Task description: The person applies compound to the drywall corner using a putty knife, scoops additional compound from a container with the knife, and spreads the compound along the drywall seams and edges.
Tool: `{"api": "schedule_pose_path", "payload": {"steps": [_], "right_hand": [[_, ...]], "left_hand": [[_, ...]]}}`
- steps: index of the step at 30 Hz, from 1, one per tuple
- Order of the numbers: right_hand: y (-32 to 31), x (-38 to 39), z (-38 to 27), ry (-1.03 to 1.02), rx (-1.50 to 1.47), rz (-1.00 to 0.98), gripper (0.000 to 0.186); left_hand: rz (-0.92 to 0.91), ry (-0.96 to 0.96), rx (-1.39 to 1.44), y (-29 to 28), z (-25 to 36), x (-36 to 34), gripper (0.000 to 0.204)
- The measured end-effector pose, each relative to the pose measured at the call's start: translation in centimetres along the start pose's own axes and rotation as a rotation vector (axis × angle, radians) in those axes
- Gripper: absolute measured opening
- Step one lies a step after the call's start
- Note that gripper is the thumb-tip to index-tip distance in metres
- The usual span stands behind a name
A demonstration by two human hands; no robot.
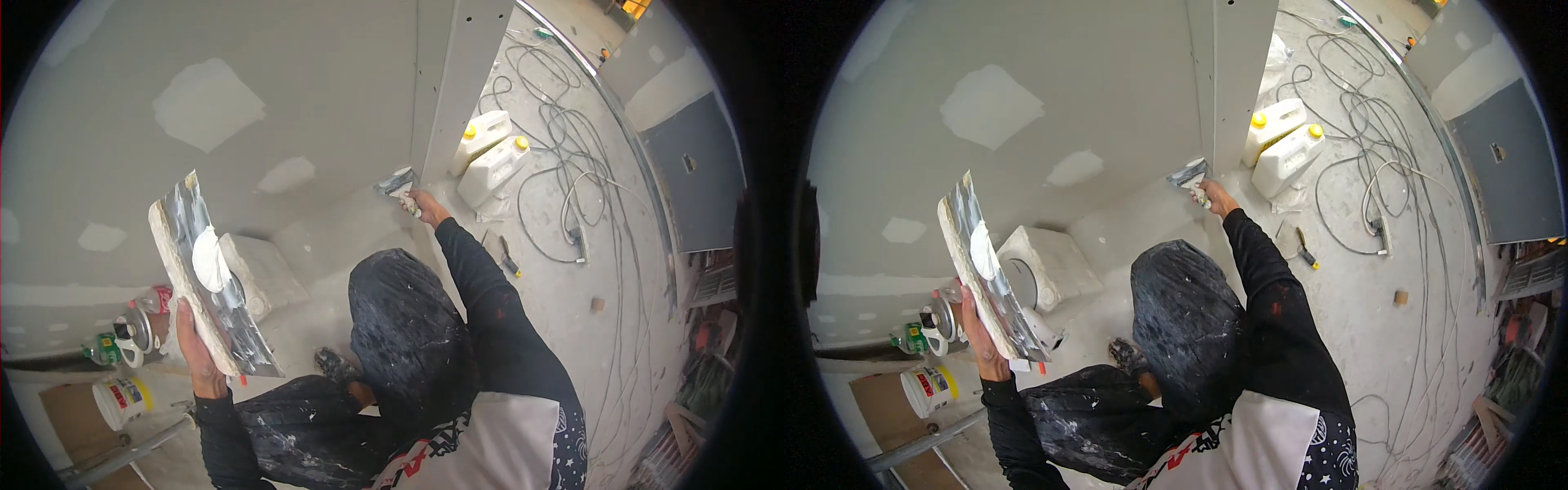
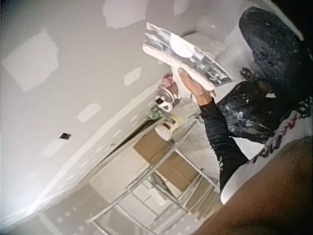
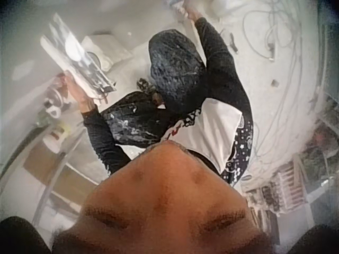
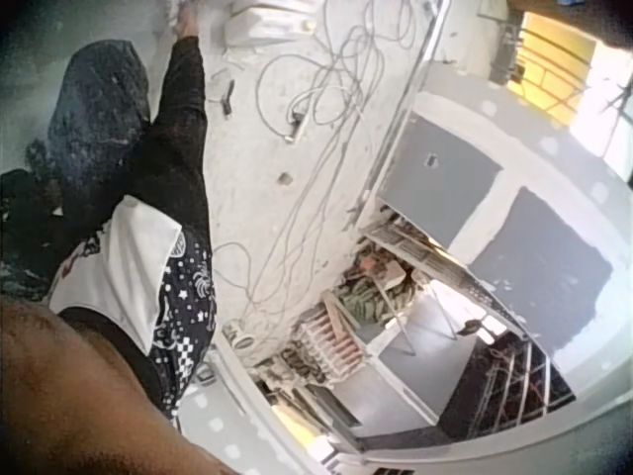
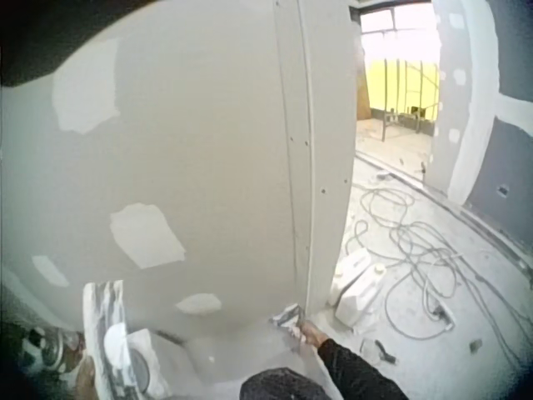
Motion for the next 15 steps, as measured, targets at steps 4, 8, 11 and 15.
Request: {"api": "schedule_pose_path", "payload": {"steps": [4, 8, 11, 15], "right_hand": [[-1.7, -1.5, -0.5, 0.014, -0.06, 0.018, 0.022], [-0.9, -3.7, -0.5, -0.006, -0.17, 0.066, 0.018], [-1.9, -4.7, -3.7, -0.043, -0.481, 0.175, 0.017], [3.8, -1.8, -4.4, -0.142, -0.525, 0.038, 0.02]], "left_hand": [[-0.109, -0.084, -0.006, -2.2, -1.0, -0.9, 0.029], [-0.007, -0.05, -0.019, -1.8, -0.9, -0.6, 0.029], [-0.035, -0.093, -0.027, -0.5, -1.7, -0.8, 0.034], [-0.053, -0.043, -0.046, -0.4, -1.6, -0.7, 0.039]]}}
Point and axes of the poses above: each hand's wrist, its own x-axis away from the middle knuckle, its own y-axis out of the palm, z = x × y, the point moved 4 cm from there along -x, towards the middle knuckle, and after that the axes turned 9 degrees about -y, right-handed, at the moved point
